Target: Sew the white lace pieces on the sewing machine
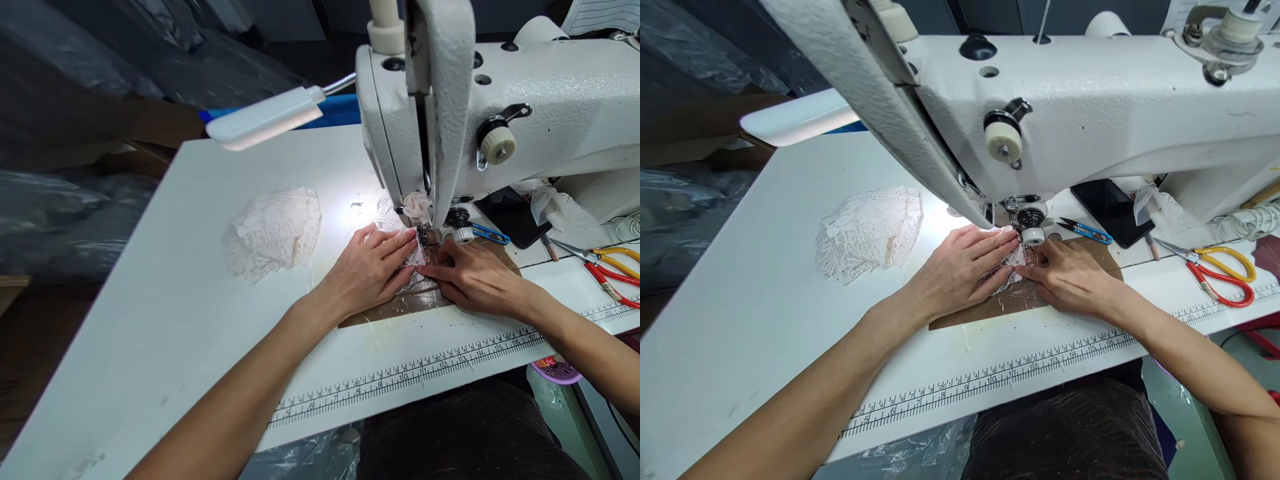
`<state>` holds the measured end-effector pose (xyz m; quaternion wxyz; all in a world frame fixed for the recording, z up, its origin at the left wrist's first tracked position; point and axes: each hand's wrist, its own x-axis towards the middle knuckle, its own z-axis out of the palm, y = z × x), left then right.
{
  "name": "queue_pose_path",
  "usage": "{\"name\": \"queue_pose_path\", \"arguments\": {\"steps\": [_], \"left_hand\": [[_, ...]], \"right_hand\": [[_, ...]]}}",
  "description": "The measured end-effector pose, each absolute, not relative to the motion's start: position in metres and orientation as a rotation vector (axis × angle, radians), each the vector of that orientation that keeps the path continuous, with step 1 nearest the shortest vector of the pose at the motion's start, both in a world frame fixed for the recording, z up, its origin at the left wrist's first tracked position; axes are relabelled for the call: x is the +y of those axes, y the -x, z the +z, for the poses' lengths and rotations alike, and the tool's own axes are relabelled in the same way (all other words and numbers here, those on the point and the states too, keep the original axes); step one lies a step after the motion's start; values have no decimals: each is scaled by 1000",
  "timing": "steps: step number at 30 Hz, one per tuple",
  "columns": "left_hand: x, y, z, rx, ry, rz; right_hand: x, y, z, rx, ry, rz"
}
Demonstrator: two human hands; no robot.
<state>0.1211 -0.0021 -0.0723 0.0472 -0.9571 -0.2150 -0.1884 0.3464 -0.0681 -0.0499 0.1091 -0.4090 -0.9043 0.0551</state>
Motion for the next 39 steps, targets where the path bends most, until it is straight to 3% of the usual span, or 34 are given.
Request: {"name": "queue_pose_path", "arguments": {"steps": [39], "left_hand": [[1,-119,-72,-644,2932,-522]], "right_hand": [[-70,-347,-54,-2489,1262,191]]}}
